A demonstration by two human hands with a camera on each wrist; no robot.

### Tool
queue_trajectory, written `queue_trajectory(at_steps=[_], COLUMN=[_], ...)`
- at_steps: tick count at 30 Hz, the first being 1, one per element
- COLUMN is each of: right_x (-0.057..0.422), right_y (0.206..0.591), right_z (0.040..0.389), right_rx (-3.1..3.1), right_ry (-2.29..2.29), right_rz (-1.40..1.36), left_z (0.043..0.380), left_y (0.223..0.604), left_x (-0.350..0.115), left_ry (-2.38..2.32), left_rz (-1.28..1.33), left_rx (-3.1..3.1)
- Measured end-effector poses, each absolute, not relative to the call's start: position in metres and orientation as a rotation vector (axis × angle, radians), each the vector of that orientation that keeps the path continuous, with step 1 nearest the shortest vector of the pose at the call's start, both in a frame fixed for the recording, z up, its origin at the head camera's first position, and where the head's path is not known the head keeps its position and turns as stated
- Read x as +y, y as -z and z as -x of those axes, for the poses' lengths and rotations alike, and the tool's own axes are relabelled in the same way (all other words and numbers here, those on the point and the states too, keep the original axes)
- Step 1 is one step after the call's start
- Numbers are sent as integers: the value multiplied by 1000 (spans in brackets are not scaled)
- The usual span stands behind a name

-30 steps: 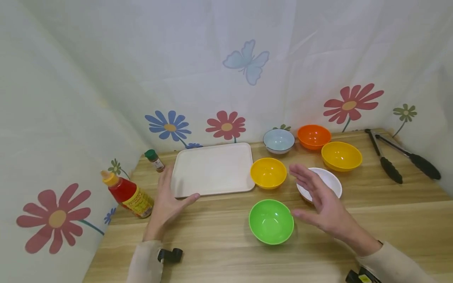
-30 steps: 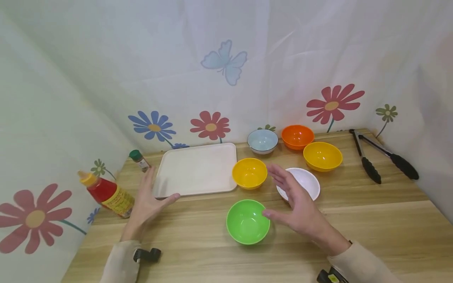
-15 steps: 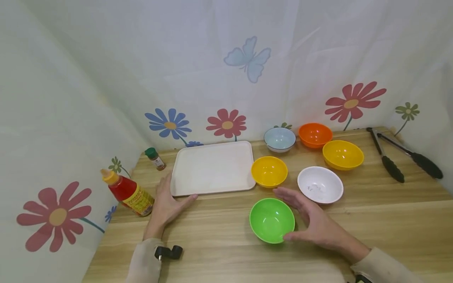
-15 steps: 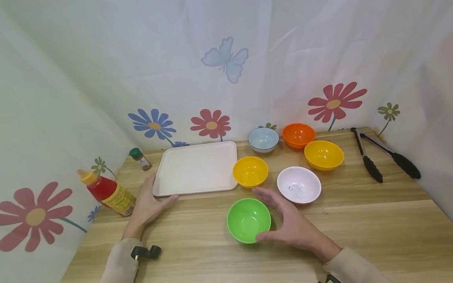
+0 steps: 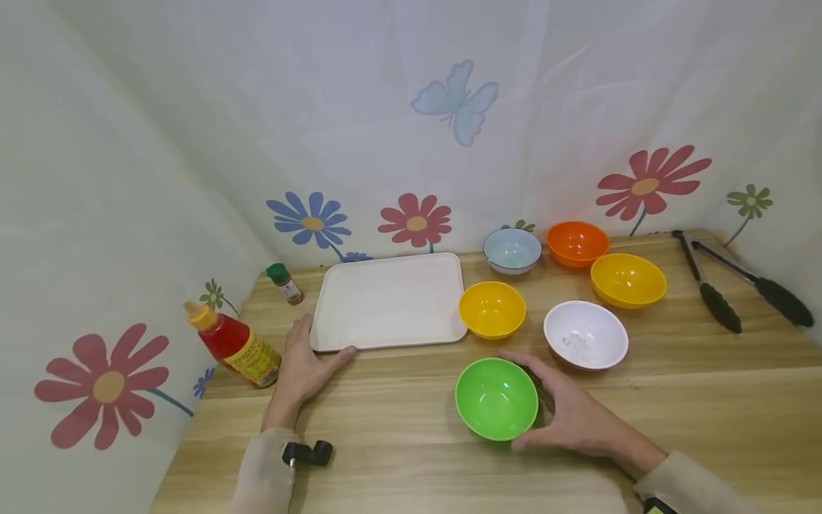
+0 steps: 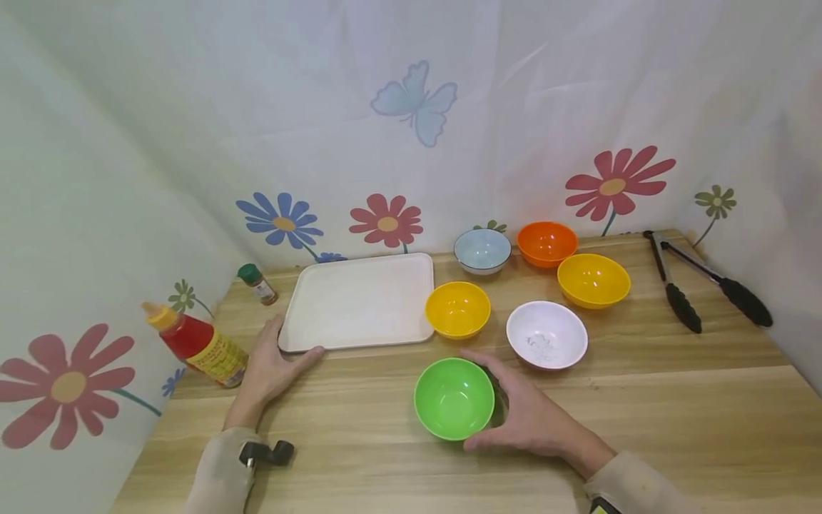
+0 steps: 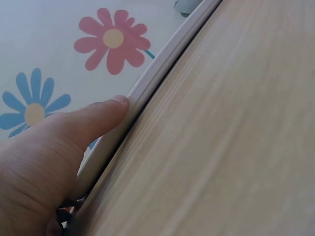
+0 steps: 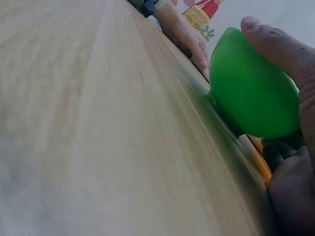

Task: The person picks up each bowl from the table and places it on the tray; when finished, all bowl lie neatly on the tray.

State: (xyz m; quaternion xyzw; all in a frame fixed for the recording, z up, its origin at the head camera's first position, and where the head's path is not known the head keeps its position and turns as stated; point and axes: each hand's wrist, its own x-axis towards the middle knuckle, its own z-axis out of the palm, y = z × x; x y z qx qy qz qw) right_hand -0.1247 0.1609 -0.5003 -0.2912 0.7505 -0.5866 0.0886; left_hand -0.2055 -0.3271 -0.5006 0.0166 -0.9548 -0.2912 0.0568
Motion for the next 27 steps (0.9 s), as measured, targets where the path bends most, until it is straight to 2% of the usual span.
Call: queue_trajectory(at_steps=[27], right_x=[159], right_y=[493], right_z=[126], right_rx=[2181], right_ry=[1847], right_rz=[830], left_z=[208], left_y=[502], left_x=[-342], left_ry=[897], left_rz=[-5], left_rx=[-2857])
